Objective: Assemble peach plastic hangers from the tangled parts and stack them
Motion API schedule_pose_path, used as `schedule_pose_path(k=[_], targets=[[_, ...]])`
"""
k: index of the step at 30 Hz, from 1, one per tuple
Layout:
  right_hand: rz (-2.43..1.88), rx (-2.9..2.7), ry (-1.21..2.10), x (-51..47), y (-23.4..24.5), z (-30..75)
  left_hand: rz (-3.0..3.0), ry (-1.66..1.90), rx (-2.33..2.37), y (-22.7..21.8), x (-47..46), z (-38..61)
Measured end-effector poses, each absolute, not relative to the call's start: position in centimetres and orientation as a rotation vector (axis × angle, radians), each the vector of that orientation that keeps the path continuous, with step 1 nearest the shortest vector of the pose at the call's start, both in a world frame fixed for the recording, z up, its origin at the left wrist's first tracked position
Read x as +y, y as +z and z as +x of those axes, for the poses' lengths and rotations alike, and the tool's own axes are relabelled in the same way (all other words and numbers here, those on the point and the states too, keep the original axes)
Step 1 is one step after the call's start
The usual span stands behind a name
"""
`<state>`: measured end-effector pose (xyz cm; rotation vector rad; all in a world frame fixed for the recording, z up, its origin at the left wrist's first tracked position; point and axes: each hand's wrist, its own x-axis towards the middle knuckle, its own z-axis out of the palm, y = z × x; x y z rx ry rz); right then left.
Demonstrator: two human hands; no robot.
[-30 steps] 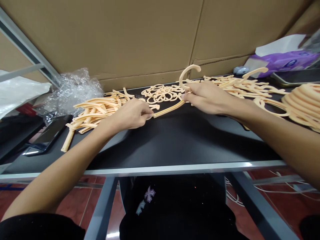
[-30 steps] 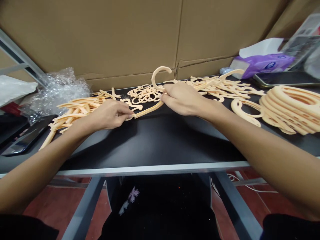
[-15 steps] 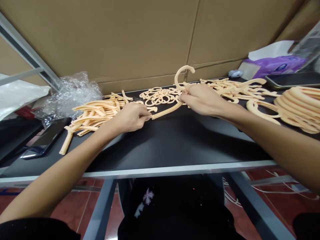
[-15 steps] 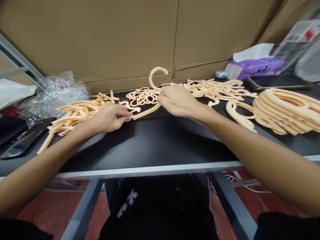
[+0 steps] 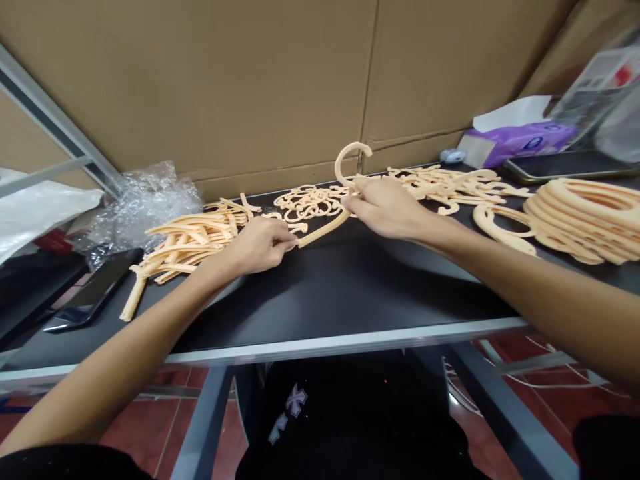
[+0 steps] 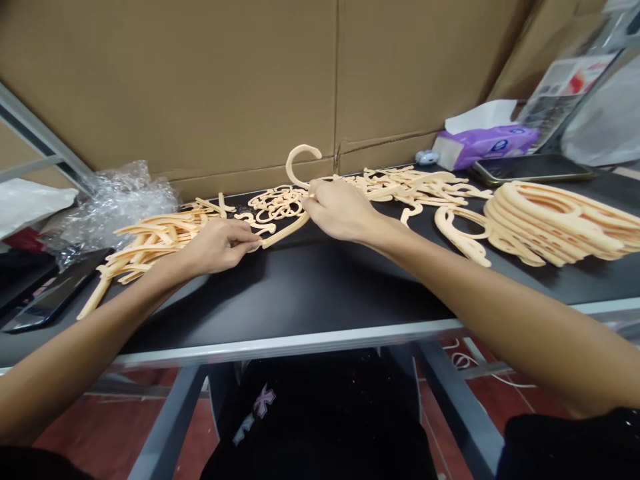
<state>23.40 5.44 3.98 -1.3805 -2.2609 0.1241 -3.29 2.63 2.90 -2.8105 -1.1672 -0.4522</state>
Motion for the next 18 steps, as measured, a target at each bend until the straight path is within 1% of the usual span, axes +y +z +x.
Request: schedule_pose_path(k=[5, 14, 18], targets=[[-1.347, -2.3, 0.092, 5.3, 4.03, 23.47, -2.807, -0.367, -1.178, 3.25, 2.28, -3.0], [-1.407, -2.266, 0.224, 4.94, 4.5, 23.26, -2.691, -0.32, -1.136, 2.73, 2.05, -2.92], [-1.398, -2.237, 0.221, 5.03, 4.34, 23.19, -2.711, -0.323, -1.135, 2.77, 2.16, -2.93]])
